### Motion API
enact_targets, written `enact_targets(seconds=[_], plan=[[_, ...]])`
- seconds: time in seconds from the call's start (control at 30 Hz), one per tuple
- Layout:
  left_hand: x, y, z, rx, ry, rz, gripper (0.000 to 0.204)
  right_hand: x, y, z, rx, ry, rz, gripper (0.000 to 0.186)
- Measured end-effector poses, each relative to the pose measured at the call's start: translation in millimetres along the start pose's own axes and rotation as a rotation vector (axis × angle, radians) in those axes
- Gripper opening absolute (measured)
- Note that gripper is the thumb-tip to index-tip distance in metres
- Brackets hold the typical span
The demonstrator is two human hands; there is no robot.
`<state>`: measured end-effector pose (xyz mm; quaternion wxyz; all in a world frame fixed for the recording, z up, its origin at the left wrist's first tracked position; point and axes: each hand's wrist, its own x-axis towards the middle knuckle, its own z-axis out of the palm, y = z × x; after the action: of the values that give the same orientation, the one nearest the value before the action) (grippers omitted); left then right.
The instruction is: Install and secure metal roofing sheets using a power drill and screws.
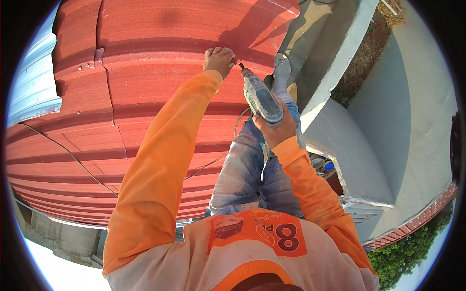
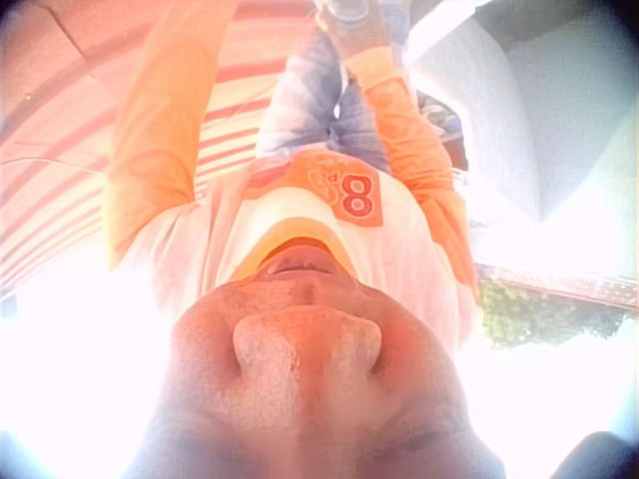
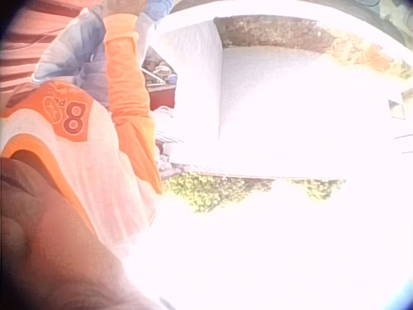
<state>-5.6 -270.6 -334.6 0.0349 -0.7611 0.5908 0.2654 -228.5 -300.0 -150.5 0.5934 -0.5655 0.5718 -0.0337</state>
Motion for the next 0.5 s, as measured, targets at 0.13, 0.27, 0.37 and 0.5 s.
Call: enact_targets(seconds=[0.13,0.27,0.37,0.5], plan=[[-2,2,2,-0.019,-0.019,-0.029,0.026,1,-2,7,0.047,0.01,0.039,0.068],[-14,-1,7,-0.109,0.137,-0.03,0.037,4,-10,17,0.011,0.01,0.059,0.067],[-51,50,4,-0.603,0.349,-0.489,0.054,9,-10,15,-0.058,0.006,0.061,0.067],[-68,116,-58,-2.348,-0.283,-1.029,0.05,14,-10,18,-0.193,0.018,-0.057,0.069]])
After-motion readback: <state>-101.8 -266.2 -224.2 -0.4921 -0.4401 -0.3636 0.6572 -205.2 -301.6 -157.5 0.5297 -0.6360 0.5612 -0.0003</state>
